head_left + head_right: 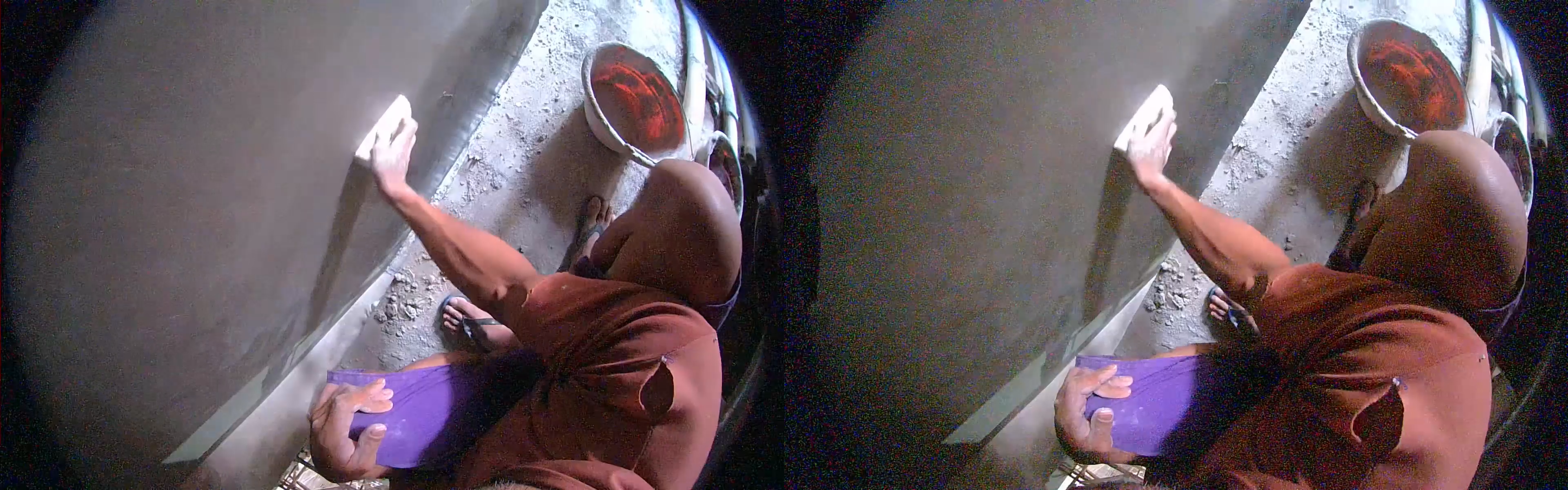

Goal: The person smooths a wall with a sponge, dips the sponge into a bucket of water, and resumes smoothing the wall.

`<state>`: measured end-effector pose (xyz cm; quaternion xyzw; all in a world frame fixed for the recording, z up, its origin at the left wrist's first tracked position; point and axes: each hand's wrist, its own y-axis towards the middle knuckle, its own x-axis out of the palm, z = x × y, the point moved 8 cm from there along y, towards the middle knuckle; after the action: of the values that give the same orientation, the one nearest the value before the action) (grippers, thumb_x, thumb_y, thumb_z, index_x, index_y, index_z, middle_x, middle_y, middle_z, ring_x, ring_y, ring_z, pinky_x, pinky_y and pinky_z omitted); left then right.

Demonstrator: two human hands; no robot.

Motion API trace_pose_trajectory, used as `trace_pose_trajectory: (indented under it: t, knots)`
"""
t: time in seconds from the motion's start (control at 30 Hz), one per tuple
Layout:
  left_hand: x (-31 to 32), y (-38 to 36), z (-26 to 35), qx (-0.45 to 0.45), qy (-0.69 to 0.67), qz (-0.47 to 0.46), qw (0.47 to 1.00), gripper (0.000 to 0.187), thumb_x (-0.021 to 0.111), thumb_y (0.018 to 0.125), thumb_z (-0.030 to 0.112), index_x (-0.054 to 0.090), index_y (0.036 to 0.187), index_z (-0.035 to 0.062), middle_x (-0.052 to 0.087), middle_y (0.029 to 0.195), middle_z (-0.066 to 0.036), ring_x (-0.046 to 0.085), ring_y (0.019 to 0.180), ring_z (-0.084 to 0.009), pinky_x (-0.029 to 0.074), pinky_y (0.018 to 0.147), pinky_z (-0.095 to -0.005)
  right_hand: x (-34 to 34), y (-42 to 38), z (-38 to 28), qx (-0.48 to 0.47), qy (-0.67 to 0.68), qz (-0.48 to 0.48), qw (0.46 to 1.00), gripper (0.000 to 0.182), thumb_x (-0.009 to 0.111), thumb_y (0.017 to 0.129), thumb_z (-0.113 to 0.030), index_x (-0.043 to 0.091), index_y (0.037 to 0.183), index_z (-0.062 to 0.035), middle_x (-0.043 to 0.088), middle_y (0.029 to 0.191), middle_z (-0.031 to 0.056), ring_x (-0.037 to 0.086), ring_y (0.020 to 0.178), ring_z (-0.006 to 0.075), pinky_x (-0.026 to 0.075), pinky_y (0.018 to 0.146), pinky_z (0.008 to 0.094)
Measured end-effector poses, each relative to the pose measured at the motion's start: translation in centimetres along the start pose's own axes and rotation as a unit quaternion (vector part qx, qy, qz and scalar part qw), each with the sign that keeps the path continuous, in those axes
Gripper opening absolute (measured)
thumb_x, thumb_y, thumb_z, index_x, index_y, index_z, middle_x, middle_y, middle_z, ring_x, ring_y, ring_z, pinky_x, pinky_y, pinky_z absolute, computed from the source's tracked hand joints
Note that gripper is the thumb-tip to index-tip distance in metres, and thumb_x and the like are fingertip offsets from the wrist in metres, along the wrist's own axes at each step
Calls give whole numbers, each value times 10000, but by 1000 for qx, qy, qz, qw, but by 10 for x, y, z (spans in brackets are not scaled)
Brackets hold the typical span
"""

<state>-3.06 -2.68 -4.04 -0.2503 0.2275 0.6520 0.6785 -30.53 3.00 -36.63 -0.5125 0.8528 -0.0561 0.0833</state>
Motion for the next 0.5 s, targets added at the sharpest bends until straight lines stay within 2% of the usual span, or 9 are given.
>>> trace_pose_trajectory:
  t: [0.07, 0.1, 0.13, 0.2, 0.27, 0.3, 0.37, 0.4, 0.5]
  knots:
    - [1, 13, 11, -23, 31, -21, 999, 550, 512, 1002, 434, 667, 1089, -86, 714, 751, -150, 650, 679, -248, 472, 724, -393, 7, -32, -8, 19, 33, -12, 999, 632, 576, 986, -263, 309, 1496, -4, 496, 1283, 309, 526, 1209, 468, 411, 1051, 575]
    - [1, 18, 13, -22, 32, -21, 999, 550, 512, 1002, 434, 667, 1089, -86, 714, 751, -150, 650, 679, -248, 472, 724, -393, 7, -57, -34, -115, 45, 13, 992, 677, 610, 963, -243, 301, 1527, -31, 498, 1270, 310, 518, 1204, 479, 419, 1038, 576]
    - [2, 22, 13, -30, 27, -22, 999, 552, 512, 1005, 443, 670, 1093, -78, 718, 755, -144, 646, 680, -246, 474, 724, -393, 16, -71, -45, -87, 130, -26, 987, 713, 639, 932, -220, 320, 1548, -54, 495, 1235, 277, 517, 1187, 471, 408, 1044, 568]
    - [7, 23, 18, -44, 24, -32, 998, 553, 511, 1008, 452, 672, 1098, -69, 723, 759, -139, 641, 680, -244, 475, 725, -393, -5, -61, -111, -292, 121, 31, 948, 693, 655, 910, -194, 373, 1530, -69, 481, 1201, 234, 529, 1125, 434, 416, 1011, 563]
    - [2, 16, 19, -71, 37, 55, 995, 596, 515, 1010, 518, 670, 1141, -42, 737, 781, -126, 653, 737, -241, 481, 779, -400, -23, -15, -142, -294, 32, 36, 955, 656, 667, 904, -215, 419, 1496, -82, 476, 1173, 215, 530, 1058, 389, 429, 970, 551]
    - [-4, 15, 18, -68, 37, 55, 996, 596, 515, 1010, 518, 670, 1141, -42, 737, 781, -126, 653, 737, -241, 481, 779, -400, -23, 18, -131, -223, -14, 35, 974, 629, 636, 931, -171, 399, 1495, -24, 466, 1246, 234, 503, 1198, 366, 451, 965, 462]
    - [-2, 11, 7, -101, 31, -60, 993, 639, 519, 1006, 564, 663, 1169, -37, 748, 804, -124, 660, 773, -239, 481, 822, -405, -25, 81, -84, -53, -26, 41, 997, 532, 591, 991, -240, 411, 1425, 10, 487, 1282, 248, 570, 1148, 378, 502, 938, 508]
    - [-2, 12, 9, -100, 29, -56, 993, 639, 519, 1006, 564, 663, 1169, -37, 748, 804, -124, 660, 773, -239, 481, 822, -405, -19, 103, -38, -16, 42, 41, 998, 513, 594, 996, -244, 404, 1389, 24, 492, 1299, 260, 598, 1109, 407, 519, 936, 522]
    - [-1, 22, 13, -85, 28, -62, 994, 650, 539, 996, 578, 664, 1171, -36, 748, 805, -127, 668, 806, -242, 480, 833, -407, -9, 51, -19, -61, 66, 28, 996, 567, 582, 976, -208, 361, 1449, 11, 480, 1295, 283, 533, 1162, 429, 468, 986, 526]
